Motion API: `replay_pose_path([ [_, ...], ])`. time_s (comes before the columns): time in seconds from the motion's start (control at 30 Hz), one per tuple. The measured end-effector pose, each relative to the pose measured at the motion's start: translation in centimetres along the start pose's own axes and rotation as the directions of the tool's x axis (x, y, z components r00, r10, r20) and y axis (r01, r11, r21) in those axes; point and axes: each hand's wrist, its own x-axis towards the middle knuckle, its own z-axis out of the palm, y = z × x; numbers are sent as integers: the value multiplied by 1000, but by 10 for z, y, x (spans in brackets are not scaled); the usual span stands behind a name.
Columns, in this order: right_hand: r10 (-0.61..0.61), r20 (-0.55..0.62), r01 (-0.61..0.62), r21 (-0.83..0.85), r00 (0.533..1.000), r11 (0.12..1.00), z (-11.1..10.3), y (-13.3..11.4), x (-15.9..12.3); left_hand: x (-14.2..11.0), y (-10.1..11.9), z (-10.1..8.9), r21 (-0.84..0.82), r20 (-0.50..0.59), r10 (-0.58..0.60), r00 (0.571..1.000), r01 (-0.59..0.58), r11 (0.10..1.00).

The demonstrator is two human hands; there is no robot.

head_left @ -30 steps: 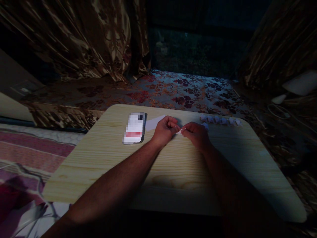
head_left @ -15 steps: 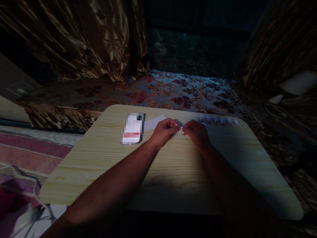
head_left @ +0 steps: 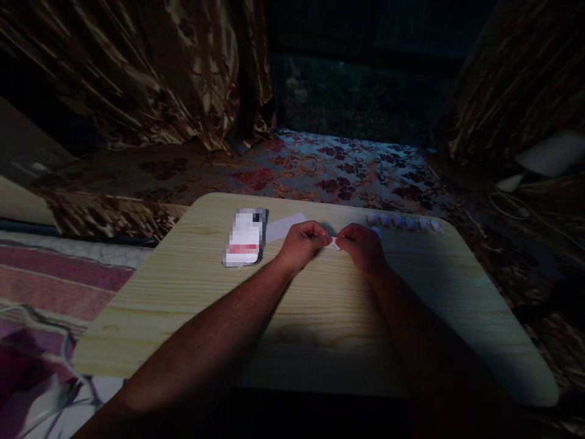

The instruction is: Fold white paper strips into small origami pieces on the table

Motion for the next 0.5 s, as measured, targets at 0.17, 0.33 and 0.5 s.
replay_pose_path([
  [0.17, -4, 13, 4, -8, 1000, 1000, 0, 1, 0, -1, 2, 2, -53, -19, -42, 999, 41, 998],
  [0.33, -1, 24, 1, 17, 1000, 1000, -1, -1, 0, 0, 2, 1, -45, -27, -53, 998, 52, 998],
  [0.5, 1, -4, -1, 7, 1000, 1000, 1, -1, 0, 0, 1, 1, -4, 9, -32, 999, 32, 999],
])
